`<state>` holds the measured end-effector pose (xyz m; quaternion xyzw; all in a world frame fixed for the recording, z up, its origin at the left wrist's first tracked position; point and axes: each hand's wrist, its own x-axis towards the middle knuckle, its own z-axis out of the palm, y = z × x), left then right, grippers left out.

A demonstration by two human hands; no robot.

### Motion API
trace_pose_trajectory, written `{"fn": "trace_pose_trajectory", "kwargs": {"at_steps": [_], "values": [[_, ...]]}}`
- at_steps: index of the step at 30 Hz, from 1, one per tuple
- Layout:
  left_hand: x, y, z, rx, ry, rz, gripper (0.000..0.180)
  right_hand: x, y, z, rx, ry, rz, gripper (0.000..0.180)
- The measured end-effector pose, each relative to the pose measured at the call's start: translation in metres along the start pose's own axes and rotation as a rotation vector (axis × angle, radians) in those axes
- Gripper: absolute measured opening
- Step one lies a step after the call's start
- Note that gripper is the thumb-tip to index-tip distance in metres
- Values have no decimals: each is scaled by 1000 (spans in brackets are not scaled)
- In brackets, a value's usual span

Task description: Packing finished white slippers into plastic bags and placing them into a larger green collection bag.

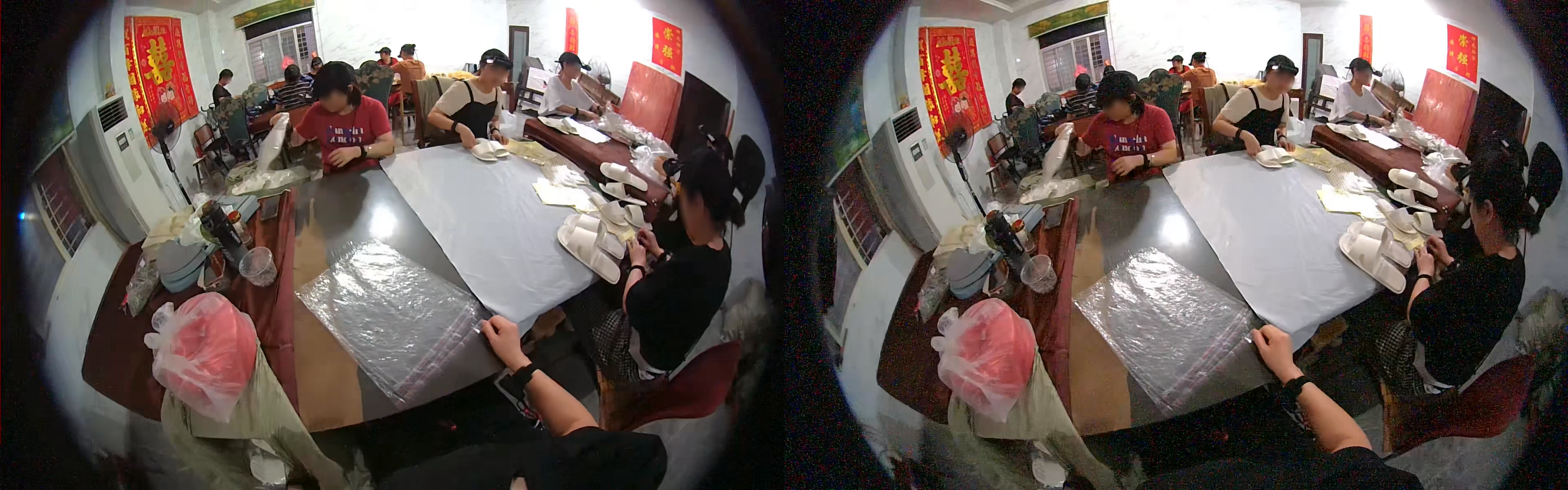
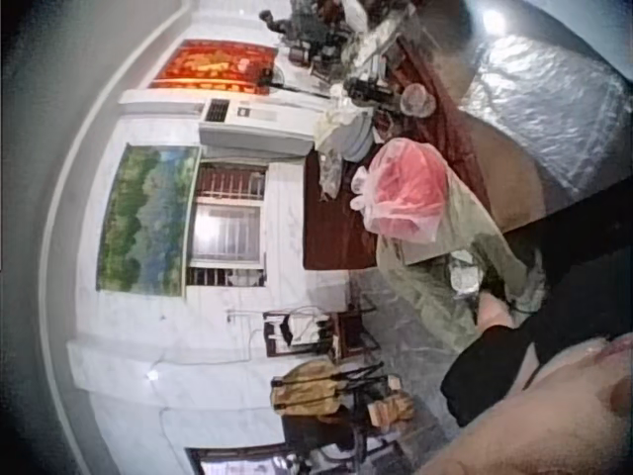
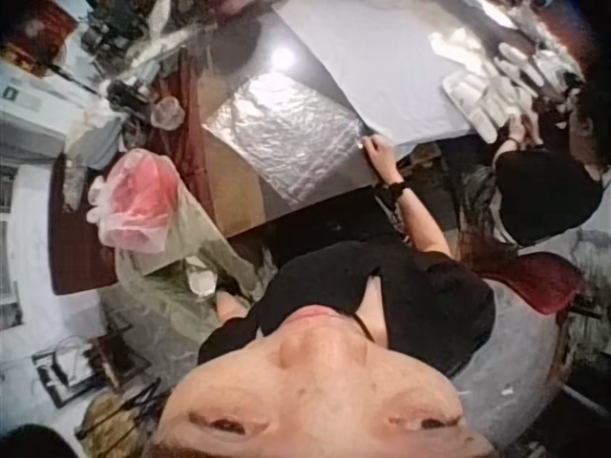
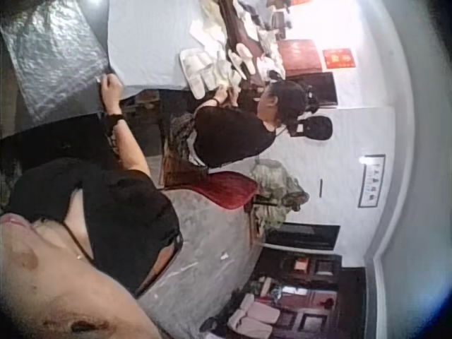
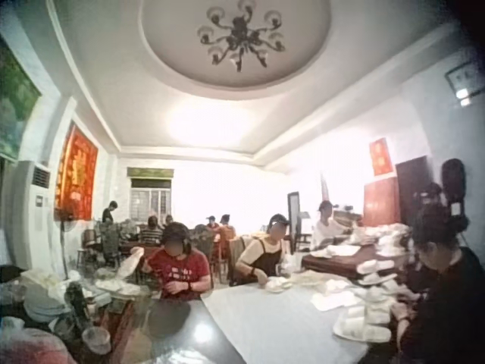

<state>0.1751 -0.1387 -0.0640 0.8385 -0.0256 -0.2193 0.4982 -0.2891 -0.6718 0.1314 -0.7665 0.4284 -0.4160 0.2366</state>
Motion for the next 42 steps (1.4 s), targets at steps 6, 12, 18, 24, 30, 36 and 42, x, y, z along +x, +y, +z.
{"fn": "trace_pose_trajectory", "kwargs": {"at_steps": [6,12,18,24,30,36,42], "values": [[-31,-29,6,85,-125,12,64,-3,4,-1,-13,35,-33,26],[-83,-61,-5,165,-248,-11,65,-15,1,-1,41,24,-63,27],[-121,-101,-14,-149,81,-601,44,-3,14,1,92,29,-112,35],[-117,-96,-42,371,-199,-4,63,16,-4,4,193,43,-103,26],[-178,-50,-5,-156,152,-154,23,3,4,7,143,14,-107,32],[-199,48,-11,419,345,294,20,-15,11,-22,83,-71,8,23],[-266,185,-35,0,412,496,17,-10,1,-4,108,-111,-88,24]]}}
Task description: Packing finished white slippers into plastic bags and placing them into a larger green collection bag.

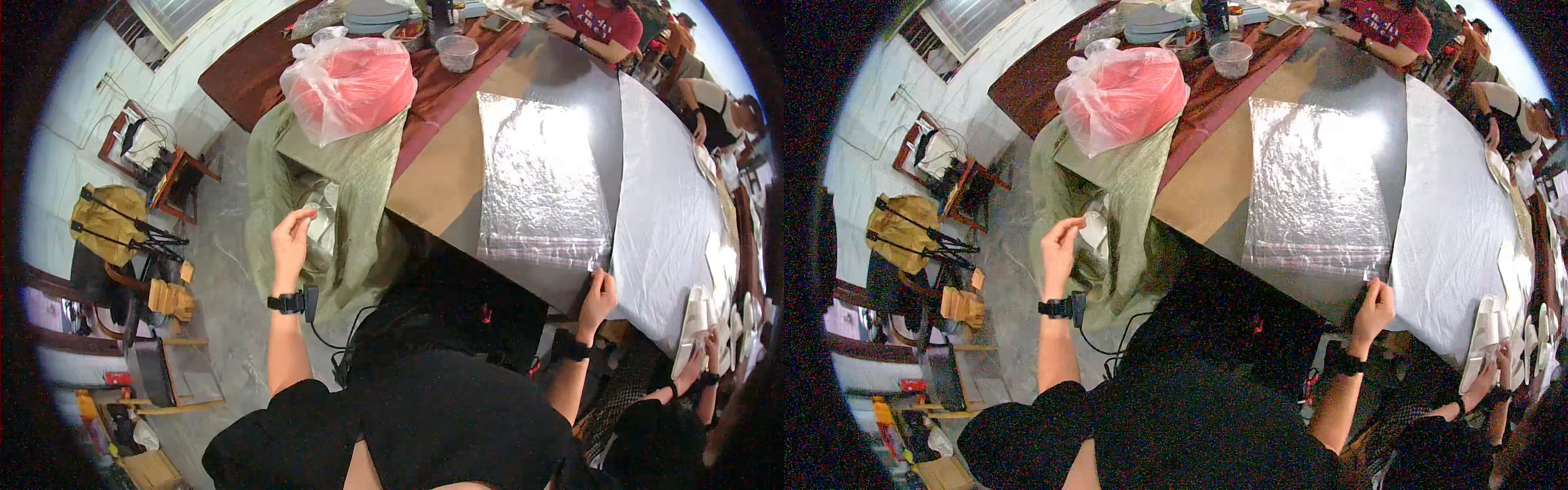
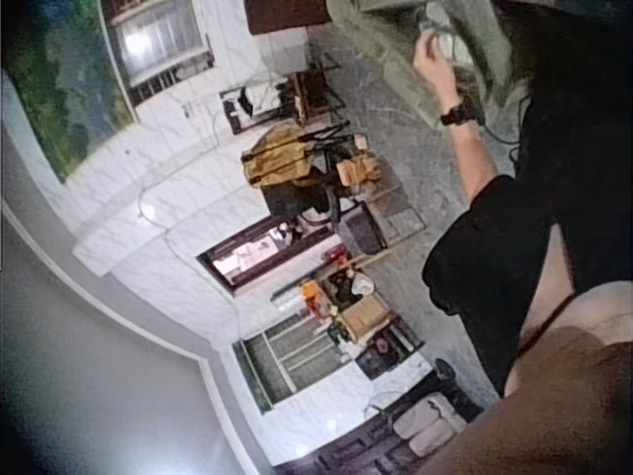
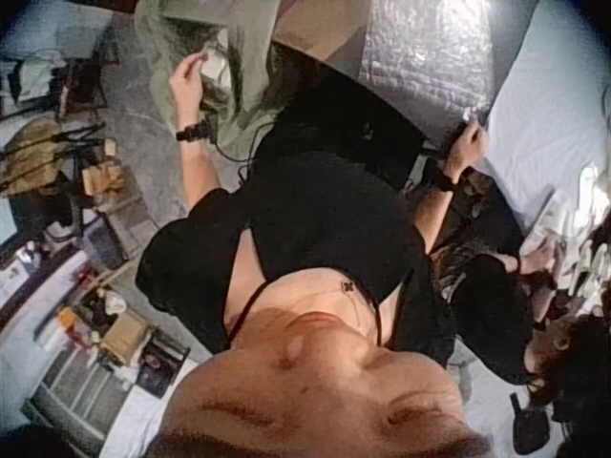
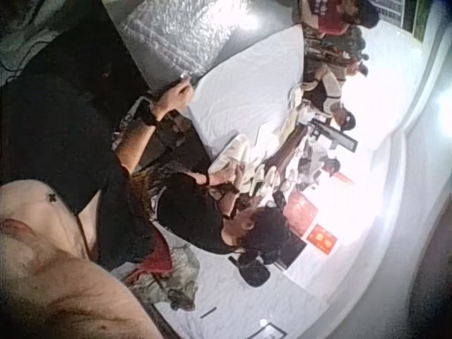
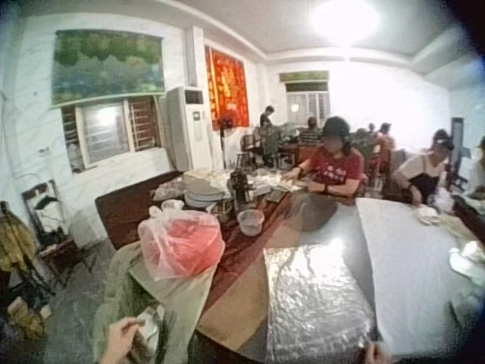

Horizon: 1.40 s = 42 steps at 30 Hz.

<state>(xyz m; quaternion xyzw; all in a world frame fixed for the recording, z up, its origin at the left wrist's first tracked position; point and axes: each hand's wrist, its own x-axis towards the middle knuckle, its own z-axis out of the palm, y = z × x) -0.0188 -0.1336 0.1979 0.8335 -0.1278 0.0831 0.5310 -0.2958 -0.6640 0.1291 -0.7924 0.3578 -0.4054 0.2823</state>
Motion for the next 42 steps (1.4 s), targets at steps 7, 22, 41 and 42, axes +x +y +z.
{"fn": "trace_pose_trajectory", "kwargs": {"at_steps": [7,22,41,42], "values": [[-24,172,52,-712,-806,686,45,4,-2,18,66,67,-12,18],[11,206,127,-914,-1792,869,76,1,-12,0,79,123,76,23],[2,141,271,206,-933,589,74,-1,0,10,94,99,-5,18],[-1,139,287,220,-876,664,75,-3,3,7,94,105,-2,18]]}}
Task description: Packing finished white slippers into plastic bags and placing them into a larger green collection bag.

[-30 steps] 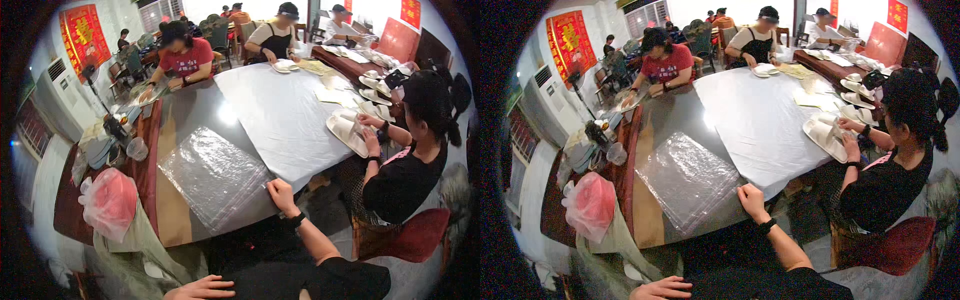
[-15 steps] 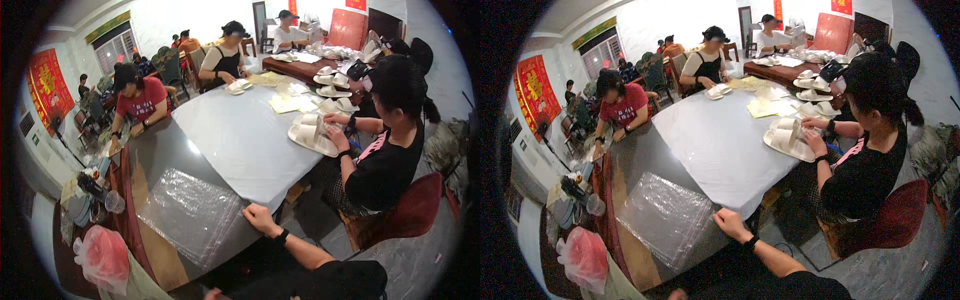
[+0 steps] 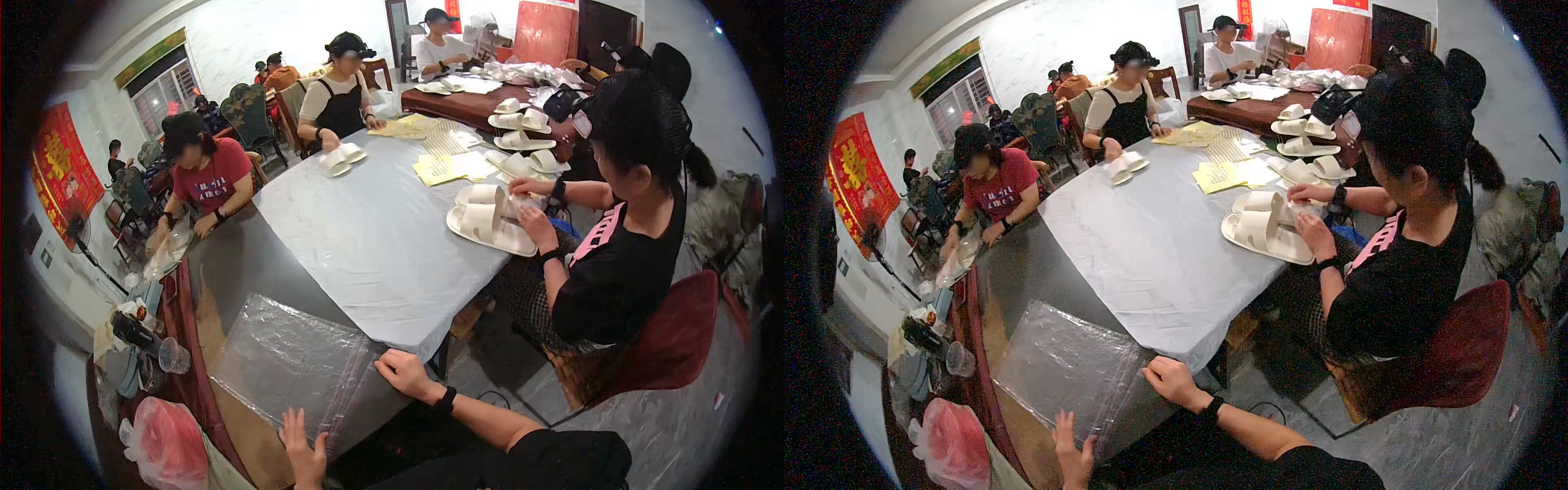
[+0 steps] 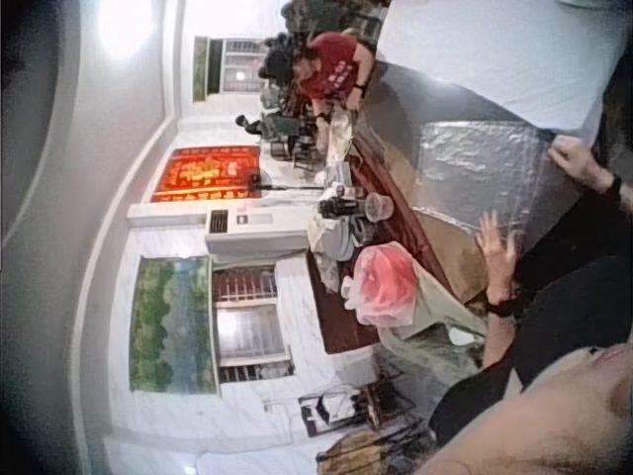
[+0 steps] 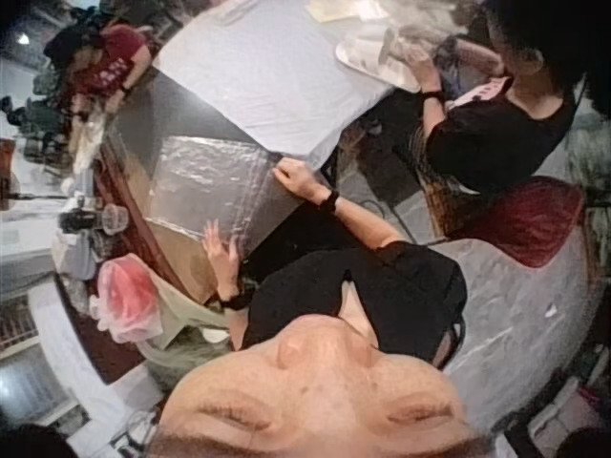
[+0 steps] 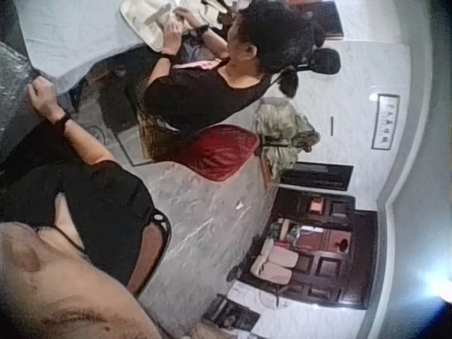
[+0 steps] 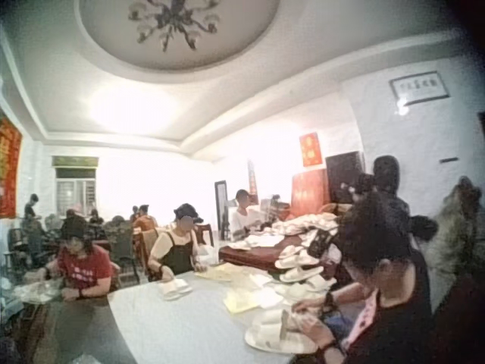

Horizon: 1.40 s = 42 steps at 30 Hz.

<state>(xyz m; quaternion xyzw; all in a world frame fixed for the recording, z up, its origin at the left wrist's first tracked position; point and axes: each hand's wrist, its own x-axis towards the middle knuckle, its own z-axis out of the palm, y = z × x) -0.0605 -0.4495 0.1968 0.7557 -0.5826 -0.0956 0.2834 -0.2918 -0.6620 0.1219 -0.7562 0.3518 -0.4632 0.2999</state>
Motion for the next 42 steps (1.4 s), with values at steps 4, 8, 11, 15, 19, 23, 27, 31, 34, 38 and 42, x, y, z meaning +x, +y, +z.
{"fn": "trace_pose_trajectory", "kwargs": {"at_steps": [4,8,11,15,19,23,27,31,34,38,42], "values": [[16,3,20,190,-84,23,75,3,-3,-2,0,8,-20,17],[17,-5,32,327,-156,11,70,1,-7,0,49,31,-2,25],[12,-4,37,359,-112,65,69,1,-10,-6,49,13,17,23],[13,-3,37,304,-49,101,66,2,-14,-8,56,44,21,20],[5,-9,29,264,-11,127,61,1,-17,-6,58,11,58,16],[7,-1,25,201,-37,212,50,2,-15,-12,48,25,83,15],[1,5,19,151,-33,278,38,4,-49,-21,42,125,-149,8],[-3,1,22,82,89,261,26,-3,-89,-19,32,-134,-540,10],[1,9,24,54,184,276,22,-15,-96,-6,2,-273,-691,19],[-1,20,20,43,252,319,18,-30,-99,-2,59,-190,-330,20],[-14,16,14,4,328,303,14,-23,-99,-14,5,-234,-443,18]]}}
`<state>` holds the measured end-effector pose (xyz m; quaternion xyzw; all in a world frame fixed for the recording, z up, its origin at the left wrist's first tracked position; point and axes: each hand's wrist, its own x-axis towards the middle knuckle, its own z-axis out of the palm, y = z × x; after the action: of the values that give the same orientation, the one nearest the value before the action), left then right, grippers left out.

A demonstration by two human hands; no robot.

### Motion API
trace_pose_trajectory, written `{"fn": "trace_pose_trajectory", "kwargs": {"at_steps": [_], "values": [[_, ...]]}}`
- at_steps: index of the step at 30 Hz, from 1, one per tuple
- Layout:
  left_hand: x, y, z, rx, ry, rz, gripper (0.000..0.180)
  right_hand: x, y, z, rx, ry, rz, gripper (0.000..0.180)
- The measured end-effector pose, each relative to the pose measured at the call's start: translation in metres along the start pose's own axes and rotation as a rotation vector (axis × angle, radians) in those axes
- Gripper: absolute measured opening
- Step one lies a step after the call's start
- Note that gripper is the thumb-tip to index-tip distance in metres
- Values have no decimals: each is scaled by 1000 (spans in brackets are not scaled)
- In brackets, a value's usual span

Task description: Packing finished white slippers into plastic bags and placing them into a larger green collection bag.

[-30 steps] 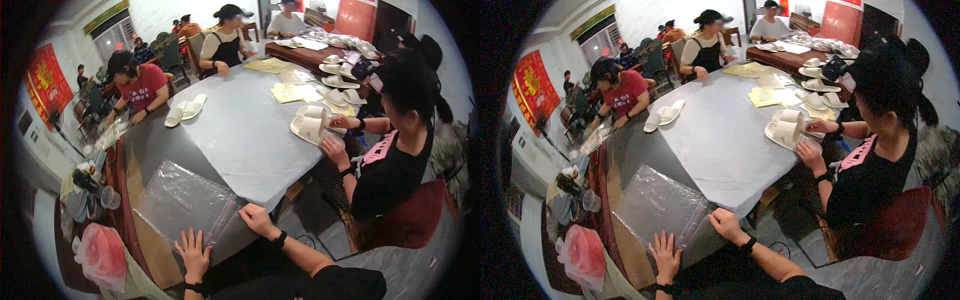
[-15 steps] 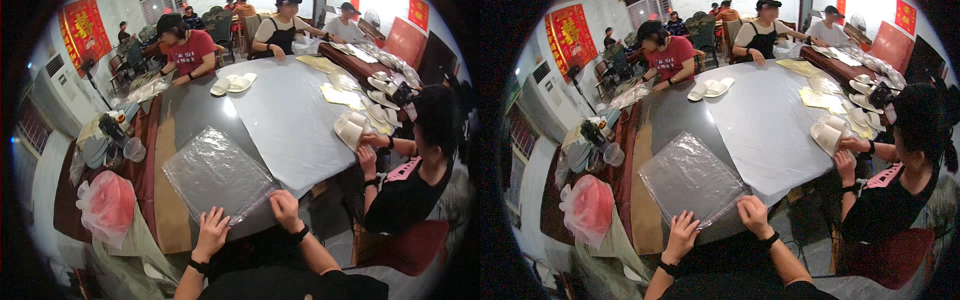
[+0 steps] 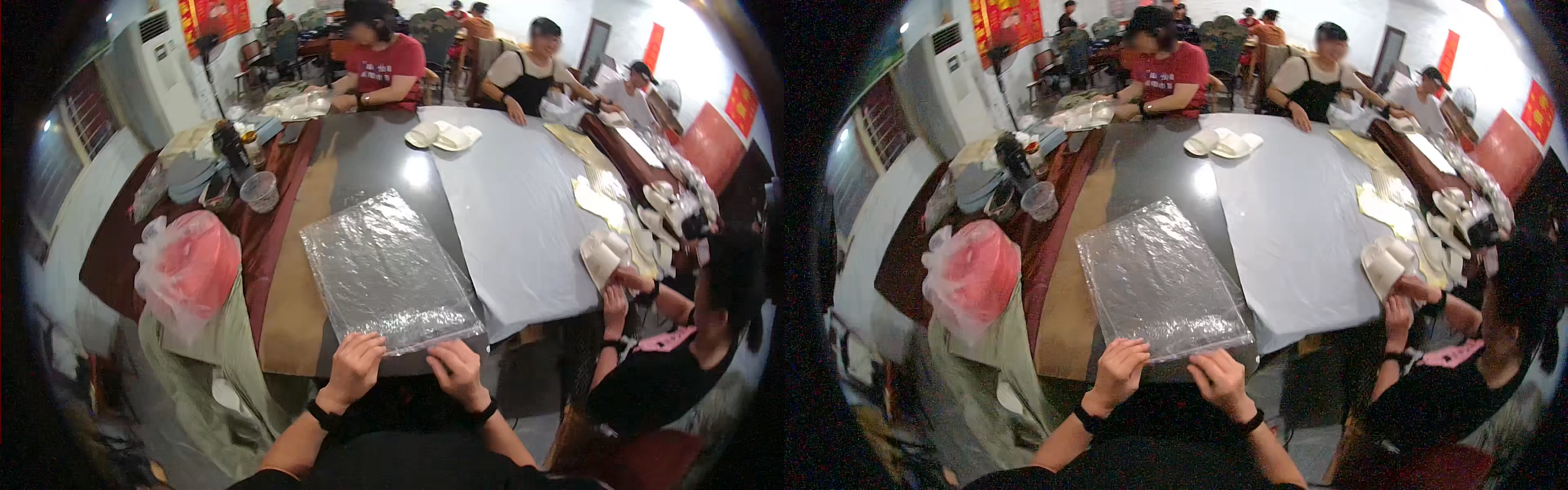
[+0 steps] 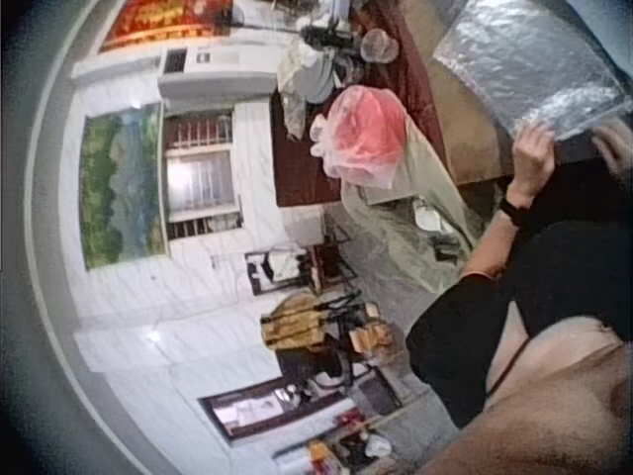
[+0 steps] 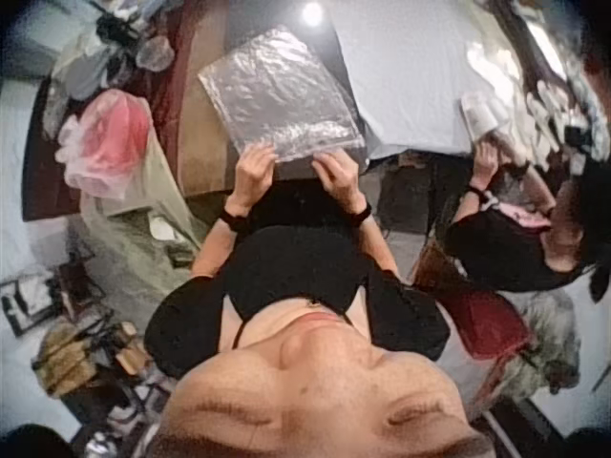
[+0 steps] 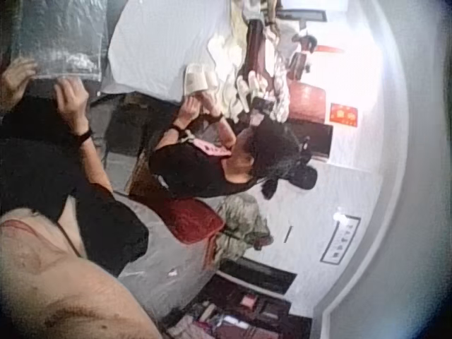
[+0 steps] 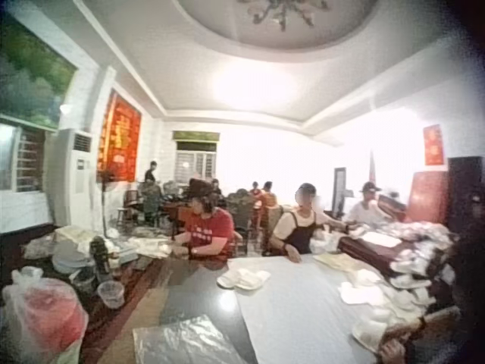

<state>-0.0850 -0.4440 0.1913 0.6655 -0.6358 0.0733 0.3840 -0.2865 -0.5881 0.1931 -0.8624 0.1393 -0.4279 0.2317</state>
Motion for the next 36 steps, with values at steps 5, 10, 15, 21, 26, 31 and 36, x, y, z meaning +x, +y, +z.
{"fn": "trace_pose_trajectory", "kwargs": {"at_steps": [5,10,15,21,26,31,36], "values": [[-1,19,-4,-82,93,-53,13,-4,-1,5,53,-154,-151,22],[-1,32,-7,-109,40,101,14,-8,6,24,431,-334,284,59],[-10,34,-8,-68,-182,163,19,-20,12,1,1492,-313,842,94],[-12,39,-6,-76,-421,97,44,-48,19,-30,1317,-162,1131,68],[-1,23,2,51,-497,90,54,-58,15,-45,327,-146,1134,18],[-3,16,6,168,-546,-6,60,-22,7,-36,-151,-15,185,28],[-8,7,8,148,-518,-29,57,-37,6,-9,-404,-403,128,44]]}}
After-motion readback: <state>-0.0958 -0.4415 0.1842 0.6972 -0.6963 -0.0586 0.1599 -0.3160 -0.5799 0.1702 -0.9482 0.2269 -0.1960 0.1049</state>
